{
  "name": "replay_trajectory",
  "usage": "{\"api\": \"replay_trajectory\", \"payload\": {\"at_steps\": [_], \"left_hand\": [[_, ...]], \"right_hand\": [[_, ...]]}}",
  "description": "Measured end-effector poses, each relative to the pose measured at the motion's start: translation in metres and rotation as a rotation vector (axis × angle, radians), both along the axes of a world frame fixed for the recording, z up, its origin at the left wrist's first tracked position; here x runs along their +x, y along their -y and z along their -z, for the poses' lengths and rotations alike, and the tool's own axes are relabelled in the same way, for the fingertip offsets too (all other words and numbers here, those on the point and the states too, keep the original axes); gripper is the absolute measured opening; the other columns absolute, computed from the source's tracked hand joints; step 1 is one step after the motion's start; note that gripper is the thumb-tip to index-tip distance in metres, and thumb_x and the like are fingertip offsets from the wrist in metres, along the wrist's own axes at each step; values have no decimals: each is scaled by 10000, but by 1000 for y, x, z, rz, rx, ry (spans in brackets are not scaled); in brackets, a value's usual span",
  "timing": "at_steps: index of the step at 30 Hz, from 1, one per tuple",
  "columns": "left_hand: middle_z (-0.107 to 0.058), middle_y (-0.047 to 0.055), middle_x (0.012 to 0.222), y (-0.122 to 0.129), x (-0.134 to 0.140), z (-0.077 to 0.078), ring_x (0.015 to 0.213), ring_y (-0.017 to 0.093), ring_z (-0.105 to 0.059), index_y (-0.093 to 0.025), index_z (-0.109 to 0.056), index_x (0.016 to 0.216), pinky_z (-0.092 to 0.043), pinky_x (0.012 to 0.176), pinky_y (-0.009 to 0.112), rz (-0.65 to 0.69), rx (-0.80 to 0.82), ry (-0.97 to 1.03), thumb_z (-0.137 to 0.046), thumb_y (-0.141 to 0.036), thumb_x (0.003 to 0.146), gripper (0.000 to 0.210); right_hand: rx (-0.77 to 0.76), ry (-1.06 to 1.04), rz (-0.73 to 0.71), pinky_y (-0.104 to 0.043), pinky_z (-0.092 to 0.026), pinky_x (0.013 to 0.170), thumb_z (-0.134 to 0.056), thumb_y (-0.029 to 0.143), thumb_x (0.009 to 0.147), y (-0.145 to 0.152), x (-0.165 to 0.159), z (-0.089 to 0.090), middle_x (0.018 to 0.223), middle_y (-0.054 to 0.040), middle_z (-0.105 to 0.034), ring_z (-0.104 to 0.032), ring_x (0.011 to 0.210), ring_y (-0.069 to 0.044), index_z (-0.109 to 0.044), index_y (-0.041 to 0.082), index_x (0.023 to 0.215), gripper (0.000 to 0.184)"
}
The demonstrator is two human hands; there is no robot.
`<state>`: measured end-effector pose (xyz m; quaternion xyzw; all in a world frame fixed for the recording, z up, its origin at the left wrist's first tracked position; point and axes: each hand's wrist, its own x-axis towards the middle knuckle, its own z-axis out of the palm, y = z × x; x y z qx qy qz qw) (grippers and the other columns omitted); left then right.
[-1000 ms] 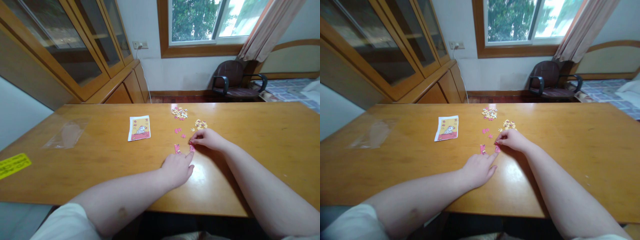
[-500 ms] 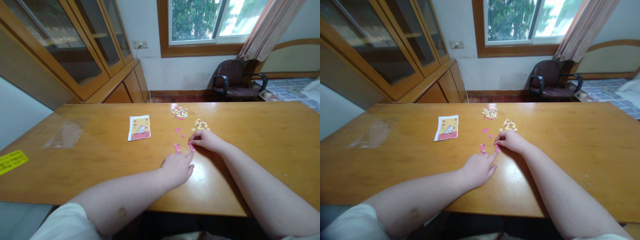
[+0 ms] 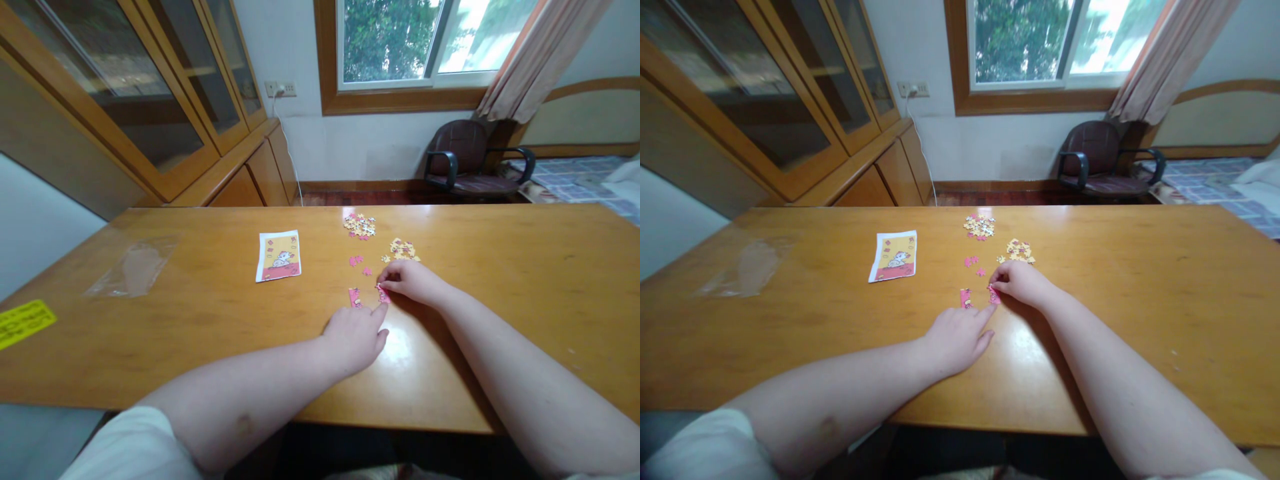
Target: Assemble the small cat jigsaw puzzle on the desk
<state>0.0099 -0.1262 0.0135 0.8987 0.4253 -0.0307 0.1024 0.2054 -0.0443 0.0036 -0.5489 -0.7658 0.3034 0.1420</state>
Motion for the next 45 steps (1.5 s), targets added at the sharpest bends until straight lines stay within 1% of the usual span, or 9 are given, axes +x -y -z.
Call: {"api": "replay_trajectory", "payload": {"at_steps": [8, 13, 17, 21, 27, 30, 36, 39, 45], "left_hand": [[-690, 120, 993, -1, 0, 1, 850, 285, -669, -201, -361, 1433, -529, 716, 414, 1, -7, -23, -378, -438, 929, 557], [-691, 122, 989, -1, 1, 0, 855, 279, -667, -212, -349, 1445, -521, 723, 399, 2, -17, -30, -372, -440, 931, 562], [-692, 123, 986, -1, 1, -1, 848, 274, -669, -217, -343, 1449, -517, 721, 388, -2, -15, -34, -371, -437, 933, 561], [-691, 120, 997, 0, 2, -1, 854, 274, -670, -213, -343, 1448, -519, 726, 386, 0, -10, -25, -370, -432, 934, 559], [-687, 139, 1017, 0, 2, 1, 902, 287, -668, -166, -330, 1444, -516, 759, 404, -26, -21, -25, -377, -444, 931, 585], [-685, 147, 1022, 0, 2, 2, 898, 290, -669, -157, -331, 1443, -516, 755, 409, -26, -26, -32, -371, -448, 934, 587], [-687, 152, 1015, 0, 3, 0, 890, 294, -670, -144, -283, 1471, -517, 741, 410, -29, -25, -41, -359, -454, 936, 622], [-688, 146, 1002, 0, 3, -3, 880, 293, -671, -147, -281, 1471, -518, 738, 411, -18, -24, -37, -367, -449, 935, 622], [-689, 133, 999, 3, 2, -7, 871, 282, -670, -159, -377, 1414, -525, 732, 412, 16, -42, -23, -382, -431, 934, 552]], "right_hand": [[69, 46, -22, -255, -463, 681, -613, 228, 797, 3, -2, -5, 792, -28, -704, -622, 721, -156, -721, 198, 789, 113], [276, 119, -54, -294, -452, 846, -483, 280, 925, 6, -9, -9, 992, -93, -674, -610, 930, -195, -708, 191, 1052, 273], [363, 219, -133, -328, -435, 891, -461, 343, 948, 5, -14, -5, 1053, -108, -635, -596, 961, -213, -673, 219, 1183, 341], [348, 213, -129, -318, -436, 881, -498, 356, 931, 2, -13, -1, 990, -97, -653, -605, 932, -204, -723, 213, 1070, 301], [374, 202, 69, -292, -457, 784, -592, 371, 872, 0, -8, -2, 905, -82, -675, -609, 840, -191, -728, 181, 884, 233], [382, 243, 103, -292, -460, 756, -616, 379, 853, -1, -7, 0, 892, -81, -673, -606, 819, -194, -739, 190, 867, 227], [355, 214, -7, -273, -457, 792, -529, 235, 897, -3, -3, 4, 927, -71, -663, -609, 828, -172, -758, 228, 935, 233], [351, 215, 35, -266, -451, 787, -471, 181, 907, -1, -3, 1, 959, -71, -665, -609, 849, -169, -750, 225, 943, 285], [322, 281, 104, -262, -447, 738, -541, 330, 887, 3, -5, -8, 930, -76, -666, -608, 811, -172, -737, 201, 886, 234]]}}
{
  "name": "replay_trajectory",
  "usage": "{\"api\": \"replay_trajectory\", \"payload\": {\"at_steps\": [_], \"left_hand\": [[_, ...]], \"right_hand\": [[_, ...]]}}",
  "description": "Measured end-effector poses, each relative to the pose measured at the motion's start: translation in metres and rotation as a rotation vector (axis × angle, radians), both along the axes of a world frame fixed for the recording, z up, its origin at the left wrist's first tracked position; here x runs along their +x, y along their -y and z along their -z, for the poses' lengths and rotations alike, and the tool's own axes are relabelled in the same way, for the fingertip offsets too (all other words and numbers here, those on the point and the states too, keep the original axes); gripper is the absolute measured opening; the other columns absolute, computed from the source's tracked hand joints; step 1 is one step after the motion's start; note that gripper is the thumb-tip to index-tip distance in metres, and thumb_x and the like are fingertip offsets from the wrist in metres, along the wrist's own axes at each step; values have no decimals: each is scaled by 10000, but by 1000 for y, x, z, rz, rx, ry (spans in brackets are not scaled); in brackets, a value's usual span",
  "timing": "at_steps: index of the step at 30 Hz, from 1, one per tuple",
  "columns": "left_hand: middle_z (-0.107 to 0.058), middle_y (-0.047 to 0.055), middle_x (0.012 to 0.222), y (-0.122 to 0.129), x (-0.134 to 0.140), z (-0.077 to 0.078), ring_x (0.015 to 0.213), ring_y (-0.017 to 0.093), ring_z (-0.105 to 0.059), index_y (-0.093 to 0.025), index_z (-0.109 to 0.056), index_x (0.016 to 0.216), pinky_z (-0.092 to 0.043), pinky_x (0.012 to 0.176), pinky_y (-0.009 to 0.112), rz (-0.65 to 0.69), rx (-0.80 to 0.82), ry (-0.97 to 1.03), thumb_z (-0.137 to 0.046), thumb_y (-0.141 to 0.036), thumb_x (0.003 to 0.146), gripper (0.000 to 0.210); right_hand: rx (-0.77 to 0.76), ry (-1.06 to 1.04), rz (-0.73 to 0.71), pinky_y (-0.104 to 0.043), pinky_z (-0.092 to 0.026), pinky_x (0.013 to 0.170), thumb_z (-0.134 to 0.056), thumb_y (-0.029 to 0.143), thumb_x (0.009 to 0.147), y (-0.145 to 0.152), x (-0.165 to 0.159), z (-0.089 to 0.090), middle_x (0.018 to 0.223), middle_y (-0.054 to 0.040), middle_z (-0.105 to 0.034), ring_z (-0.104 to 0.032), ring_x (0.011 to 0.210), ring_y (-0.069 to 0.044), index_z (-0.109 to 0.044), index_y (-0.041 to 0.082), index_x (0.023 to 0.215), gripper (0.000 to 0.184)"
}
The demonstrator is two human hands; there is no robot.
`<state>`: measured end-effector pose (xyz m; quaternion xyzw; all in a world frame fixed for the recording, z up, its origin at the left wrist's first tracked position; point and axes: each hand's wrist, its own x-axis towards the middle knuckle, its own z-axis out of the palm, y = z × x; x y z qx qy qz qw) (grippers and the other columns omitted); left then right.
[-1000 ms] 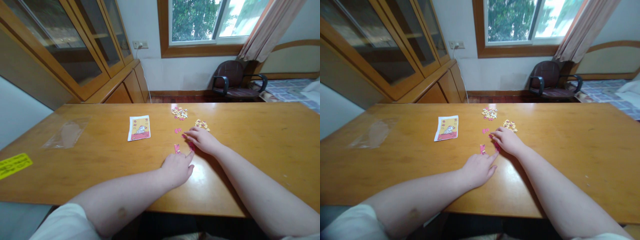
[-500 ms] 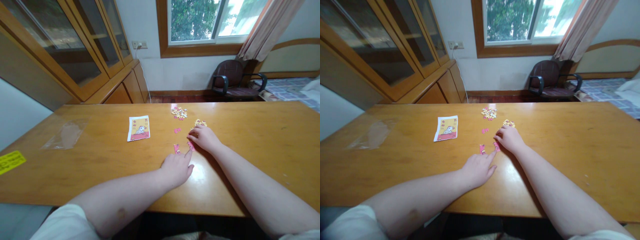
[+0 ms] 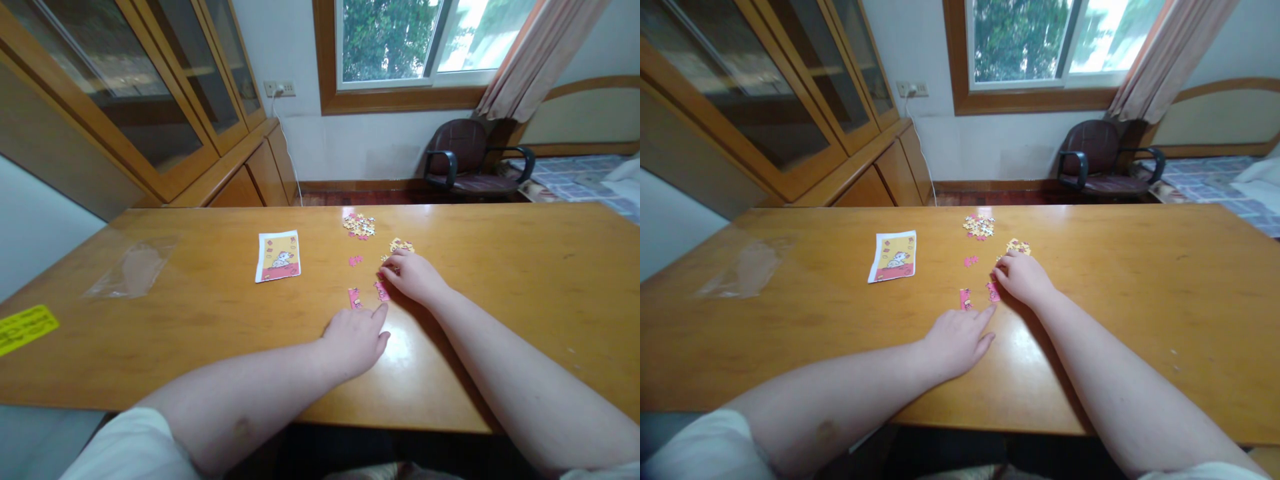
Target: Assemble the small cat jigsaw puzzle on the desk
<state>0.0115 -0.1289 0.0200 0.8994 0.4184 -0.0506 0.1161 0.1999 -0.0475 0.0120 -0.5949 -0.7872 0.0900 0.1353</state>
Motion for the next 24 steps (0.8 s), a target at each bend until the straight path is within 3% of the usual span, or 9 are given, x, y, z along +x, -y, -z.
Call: {"api": "replay_trajectory", "payload": {"at_steps": [3, 9, 14, 19, 24], "left_hand": [[-696, 121, 972, 3, 0, 1, 847, 281, -671, -165, -432, 1366, -533, 712, 416, 35, 7, 20, -367, -430, 938, 508], [-698, 106, 918, 7, 0, 0, 806, 267, -670, -191, -505, 1275, -534, 684, 406, 87, 7, 36, -359, -406, 944, 421], [-699, 105, 905, 7, -1, -2, 788, 263, -669, -191, -515, 1254, -533, 676, 404, 94, 9, 46, -361, -403, 945, 406], [-701, 96, 905, 8, -1, 0, 791, 262, -671, -193, -508, 1262, -535, 669, 396, 96, 25, 50, -374, -400, 940, 406], [-703, 89, 903, 8, -1, 3, 776, 268, -672, -196, -508, 1260, -537, 652, 401, 83, 31, 42, -378, -409, 936, 409]], "right_hand": [[-23, 26, -1, -268, -449, 723, -588, 400, 862, -1, 1, -1, 891, -70, -664, -610, 794, -178, -748, 214, 857, 245], [-48, 8, -103, -262, -461, 776, -550, 278, 896, -3, 4, 3, 939, -66, -672, -627, 834, -173, -759, 233, 926, 216], [-47, -8, -44, -265, -464, 785, -483, 257, 926, -3, 9, 4, 984, -71, -678, -633, 860, -178, -745, 230, 967, 266], [-67, 18, -97, -271, -470, 788, -577, 307, 878, -5, 11, 5, 961, -73, -679, -633, 855, -188, -756, 224, 928, 204], [-106, -32, -58, -263, -470, 784, -611, 224, 839, -5, 8, 3, 930, -59, -683, -636, 822, -174, -747, 212, 865, 139]]}}
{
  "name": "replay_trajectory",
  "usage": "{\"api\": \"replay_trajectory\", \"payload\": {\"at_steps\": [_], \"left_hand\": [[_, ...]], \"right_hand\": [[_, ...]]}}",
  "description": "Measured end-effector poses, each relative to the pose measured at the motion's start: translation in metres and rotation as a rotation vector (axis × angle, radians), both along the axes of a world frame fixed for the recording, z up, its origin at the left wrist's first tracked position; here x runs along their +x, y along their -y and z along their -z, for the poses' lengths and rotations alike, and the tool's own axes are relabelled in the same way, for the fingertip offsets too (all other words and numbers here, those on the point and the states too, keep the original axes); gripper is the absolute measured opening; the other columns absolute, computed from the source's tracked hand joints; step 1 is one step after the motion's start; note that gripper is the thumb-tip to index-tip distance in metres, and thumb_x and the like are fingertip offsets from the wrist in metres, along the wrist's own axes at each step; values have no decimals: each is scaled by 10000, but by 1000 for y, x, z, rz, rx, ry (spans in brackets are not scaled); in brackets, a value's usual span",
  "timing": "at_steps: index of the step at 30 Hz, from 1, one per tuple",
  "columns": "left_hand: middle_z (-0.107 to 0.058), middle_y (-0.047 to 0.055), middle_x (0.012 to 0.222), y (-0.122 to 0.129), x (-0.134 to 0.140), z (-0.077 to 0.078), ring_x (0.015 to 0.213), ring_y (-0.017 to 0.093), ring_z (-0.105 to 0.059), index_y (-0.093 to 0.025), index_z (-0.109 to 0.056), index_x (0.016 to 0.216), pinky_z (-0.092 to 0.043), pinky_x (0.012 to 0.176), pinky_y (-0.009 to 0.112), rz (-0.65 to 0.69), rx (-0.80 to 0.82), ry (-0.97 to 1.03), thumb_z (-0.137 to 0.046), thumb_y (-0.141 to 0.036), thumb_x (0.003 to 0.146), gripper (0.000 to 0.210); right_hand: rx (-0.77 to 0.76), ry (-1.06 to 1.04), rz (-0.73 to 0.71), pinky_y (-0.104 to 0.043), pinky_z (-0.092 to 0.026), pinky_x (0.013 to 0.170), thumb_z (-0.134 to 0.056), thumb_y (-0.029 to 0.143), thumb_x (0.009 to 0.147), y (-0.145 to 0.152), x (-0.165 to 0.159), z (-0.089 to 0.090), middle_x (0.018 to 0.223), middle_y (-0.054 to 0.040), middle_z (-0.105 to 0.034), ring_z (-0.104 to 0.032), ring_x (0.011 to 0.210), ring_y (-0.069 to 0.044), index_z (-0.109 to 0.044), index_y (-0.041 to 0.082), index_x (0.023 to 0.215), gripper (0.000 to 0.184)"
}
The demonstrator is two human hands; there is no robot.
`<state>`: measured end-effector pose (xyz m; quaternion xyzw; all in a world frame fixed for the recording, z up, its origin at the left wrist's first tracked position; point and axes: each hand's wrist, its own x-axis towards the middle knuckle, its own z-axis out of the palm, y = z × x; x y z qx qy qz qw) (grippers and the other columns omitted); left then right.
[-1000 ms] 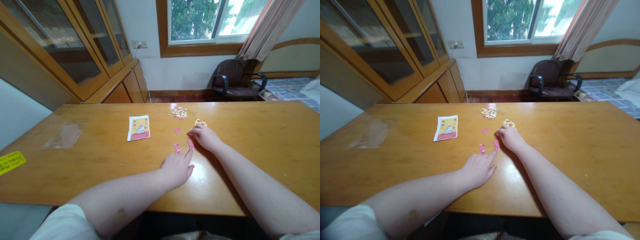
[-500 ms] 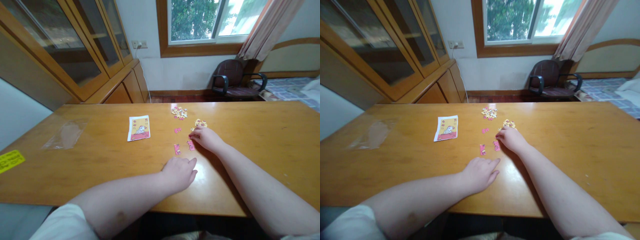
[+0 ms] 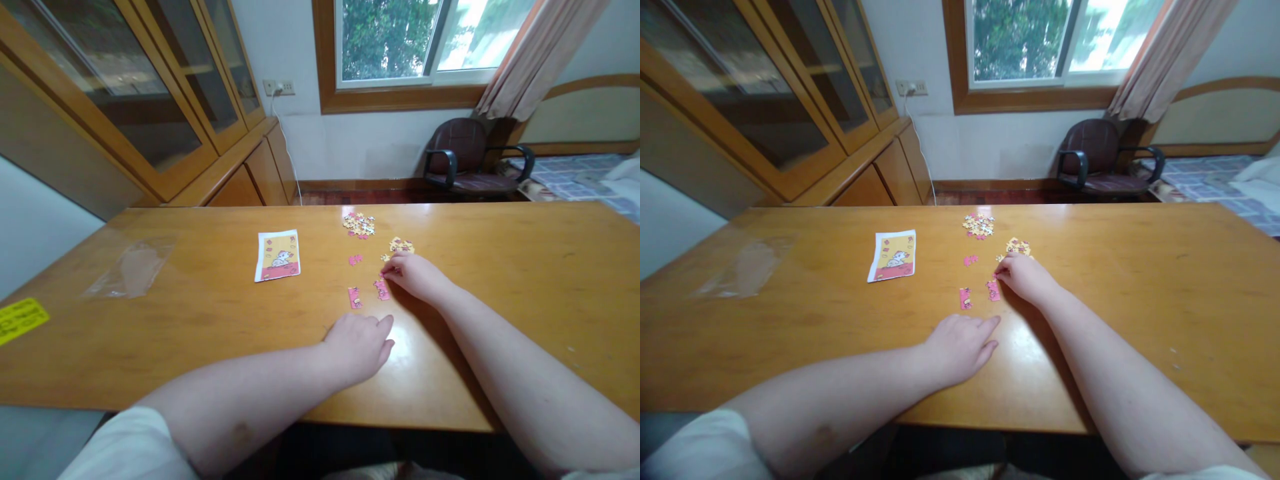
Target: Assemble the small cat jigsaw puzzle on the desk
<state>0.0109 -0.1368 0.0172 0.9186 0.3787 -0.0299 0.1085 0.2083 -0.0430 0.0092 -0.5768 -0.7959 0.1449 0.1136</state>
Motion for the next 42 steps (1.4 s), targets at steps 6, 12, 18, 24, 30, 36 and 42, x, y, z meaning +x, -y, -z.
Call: {"api": "replay_trajectory", "payload": {"at_steps": [6, 12, 18, 24, 30, 36, 42], "left_hand": [[-700, 95, 910, 0, 0, 1, 782, 272, -671, -204, -483, 1288, -535, 658, 408, -1, -5, -13, -378, -408, 937, 420], [-701, 92, 916, 0, 0, 2, 784, 266, -672, -210, -478, 1297, -540, 670, 407, -2, -6, -18, -368, -421, 940, 428], [-703, 91, 904, 0, 1, 2, 783, 265, -673, -208, -477, 1297, -539, 669, 402, 1, -10, -21, -379, -419, 936, 430], [-707, 84, 901, 0, 1, 1, 781, 265, -676, -209, -501, 1274, -541, 661, 393, -14, -5, -14, -380, -418, 935, 417], [-706, 94, 923, 0, 1, 3, 789, 267, -679, -188, -491, 1284, -543, 661, 392, -42, 10, -24, -398, -420, 929, 434], [-705, 92, 920, 0, 1, 3, 787, 272, -680, -189, -484, 1301, -543, 659, 400, -44, 8, -29, -398, -422, 929, 447], [-707, 108, 960, 0, 1, 0, 800, 281, -681, -171, -456, 1339, -539, 675, 411, -42, -7, -37, -389, -420, 932, 482]], "right_hand": [[-58, -60, 49, -259, -473, 758, -639, 205, 815, 0, -1, 1, 905, -65, -679, -633, 792, -162, -709, 186, 827, 73], [-115, -139, 91, -253, -471, 708, -637, 163, 790, 0, -2, -1, 842, -34, -713, -638, 748, -155, -668, 193, 743, 64], [-119, -189, 117, -262, -482, 729, -603, 165, 813, 3, 0, -8, 864, -21, -733, -656, 782, -165, -699, 216, 801, 109], [-50, -85, -73, -295, -480, 812, -621, 265, 831, 1, 7, -5, 956, -71, -708, -640, 883, -204, -748, 209, 926, 168], [-49, -7, -77, -281, -471, 758, -611, 288, 825, 0, 7, -2, 943, -77, -696, -635, 835, -194, -744, 192, 892, 176], [-46, -51, -28, -288, -462, 700, -638, 300, 777, 4, 5, -9, 857, -70, -674, -611, 755, -180, -704, 181, 828, 145], [-108, -202, -287, -279, -461, 718, -653, 261, 759, 20, -11, -21, 835, -52, -648, -593, 767, -166, -694, 190, 816, 99]]}}
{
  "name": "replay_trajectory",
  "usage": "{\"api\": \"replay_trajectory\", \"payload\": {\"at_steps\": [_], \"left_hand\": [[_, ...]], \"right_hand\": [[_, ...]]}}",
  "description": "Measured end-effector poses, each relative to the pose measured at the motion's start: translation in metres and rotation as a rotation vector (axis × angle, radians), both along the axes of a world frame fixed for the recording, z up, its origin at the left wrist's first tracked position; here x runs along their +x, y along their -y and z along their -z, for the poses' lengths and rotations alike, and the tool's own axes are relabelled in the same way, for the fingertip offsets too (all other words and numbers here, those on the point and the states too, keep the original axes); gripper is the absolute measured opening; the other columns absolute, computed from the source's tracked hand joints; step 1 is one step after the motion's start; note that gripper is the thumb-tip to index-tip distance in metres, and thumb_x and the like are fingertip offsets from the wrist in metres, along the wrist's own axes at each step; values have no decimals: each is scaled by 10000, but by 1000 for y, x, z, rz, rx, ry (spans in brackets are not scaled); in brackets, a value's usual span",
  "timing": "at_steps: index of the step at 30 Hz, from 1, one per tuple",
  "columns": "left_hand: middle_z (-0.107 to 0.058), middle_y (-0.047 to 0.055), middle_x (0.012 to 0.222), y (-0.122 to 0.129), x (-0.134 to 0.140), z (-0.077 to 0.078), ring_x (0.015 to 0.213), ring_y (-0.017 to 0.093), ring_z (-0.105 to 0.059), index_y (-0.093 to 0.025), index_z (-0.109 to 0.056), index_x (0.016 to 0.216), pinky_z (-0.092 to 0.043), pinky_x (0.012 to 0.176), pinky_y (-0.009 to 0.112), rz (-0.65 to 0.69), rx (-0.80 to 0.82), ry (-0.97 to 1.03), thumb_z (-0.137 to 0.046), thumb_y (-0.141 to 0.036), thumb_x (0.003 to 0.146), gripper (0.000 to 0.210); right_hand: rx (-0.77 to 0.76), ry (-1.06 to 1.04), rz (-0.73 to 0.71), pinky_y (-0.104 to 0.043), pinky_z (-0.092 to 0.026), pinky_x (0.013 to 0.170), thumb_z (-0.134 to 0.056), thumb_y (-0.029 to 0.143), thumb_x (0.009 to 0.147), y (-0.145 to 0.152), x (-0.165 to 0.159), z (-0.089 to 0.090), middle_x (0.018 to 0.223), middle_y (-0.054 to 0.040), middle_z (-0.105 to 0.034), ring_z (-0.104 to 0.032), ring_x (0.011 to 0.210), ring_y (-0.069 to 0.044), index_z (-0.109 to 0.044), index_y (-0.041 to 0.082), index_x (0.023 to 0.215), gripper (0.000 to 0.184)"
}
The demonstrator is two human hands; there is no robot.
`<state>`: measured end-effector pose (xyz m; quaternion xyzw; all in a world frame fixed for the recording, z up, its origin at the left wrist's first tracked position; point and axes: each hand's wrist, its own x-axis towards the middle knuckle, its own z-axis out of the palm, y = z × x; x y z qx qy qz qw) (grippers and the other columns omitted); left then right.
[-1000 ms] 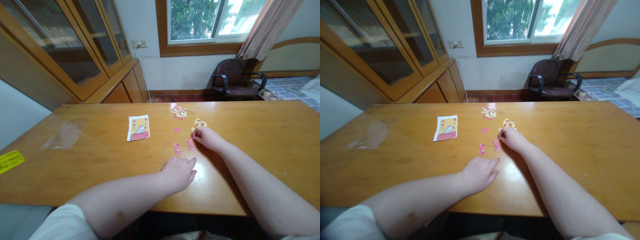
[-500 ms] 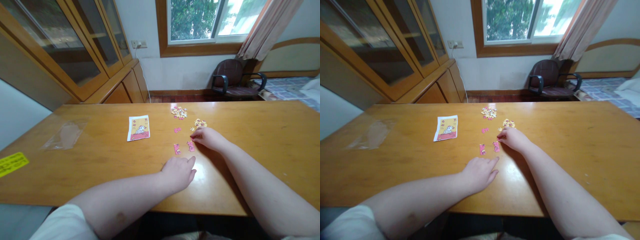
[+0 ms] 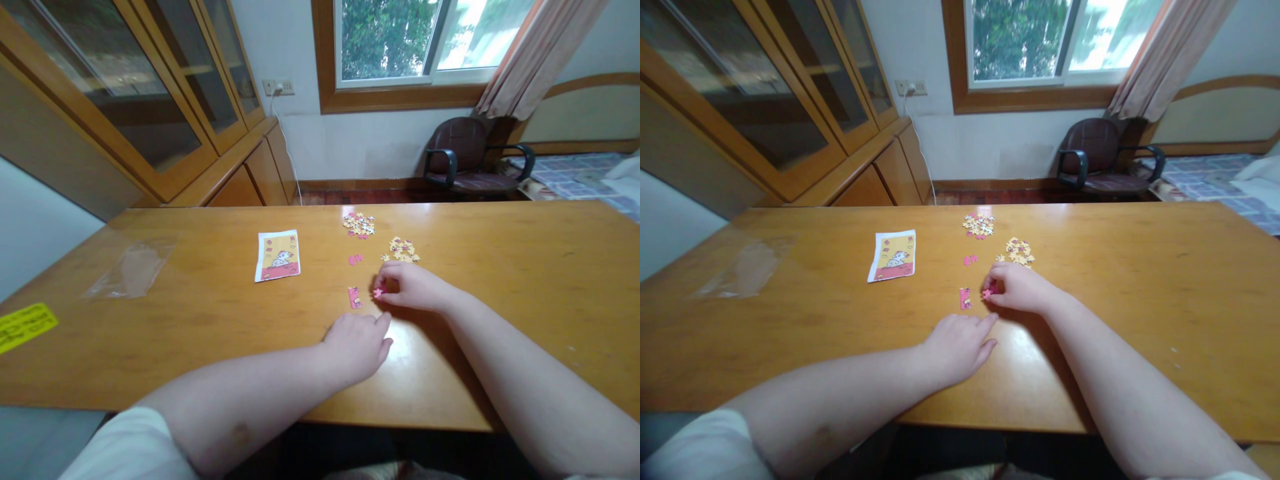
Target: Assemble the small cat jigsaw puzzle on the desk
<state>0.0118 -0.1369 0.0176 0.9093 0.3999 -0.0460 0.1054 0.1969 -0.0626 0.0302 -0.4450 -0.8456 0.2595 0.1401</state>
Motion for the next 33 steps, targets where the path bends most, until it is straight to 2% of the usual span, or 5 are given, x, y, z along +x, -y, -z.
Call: {"api": "replay_trajectory", "payload": {"at_steps": [6, 15, 21, 27, 33], "left_hand": [[-706, 100, 922, 0, 0, 0, 789, 281, -680, -163, -526, 1245, -543, 677, 410, -3, 11, 8, -391, -417, 930, 427], [-702, 110, 970, 1, 0, -1, 824, 272, -682, -184, -443, 1355, -538, 696, 408, -5, 0, -3, -394, -418, 936, 482], [-693, 118, 958, -9, -3, -6, 839, 266, -673, -161, -513, 1263, -524, 720, 391, -112, 45, -6, -403, -378, 935, 408], [-693, 102, 932, -14, -5, -8, 822, 264, -668, -188, -541, 1245, -520, 705, 388, -114, 86, 5, -375, -337, 942, 375], [-693, 130, 971, -14, -3, -6, 834, 265, -670, -174, -520, 1277, -519, 714, 384, -139, 55, -33, -393, -366, 941, 408]], "right_hand": [[-80, 23, -40, -258, -451, 671, -670, 192, 724, 6, -8, 2, 838, -41, -639, -580, 708, -142, -698, 183, 808, 89], [-71, -2, -31, -269, -463, 716, -659, 233, 750, 2, -3, 2, 873, -52, -656, -594, 746, -150, -695, 183, 819, 93], [-115, 34, 55, -282, -469, 725, -674, 246, 708, -5, 10, 1, 890, -56, -693, -609, 772, -170, -683, 189, 842, 146], [-217, 22, 90, -251, -428, 607, -663, 290, 704, -8, 12, 8, 737, -16, -658, -559, 636, -134, -678, 178, 820, 162], [-239, 29, 85, -232, -389, 565, -658, 324, 711, -8, 12, 11, 682, 4, -613, -518, 599, -116, -678, 183, 814, 176]]}}
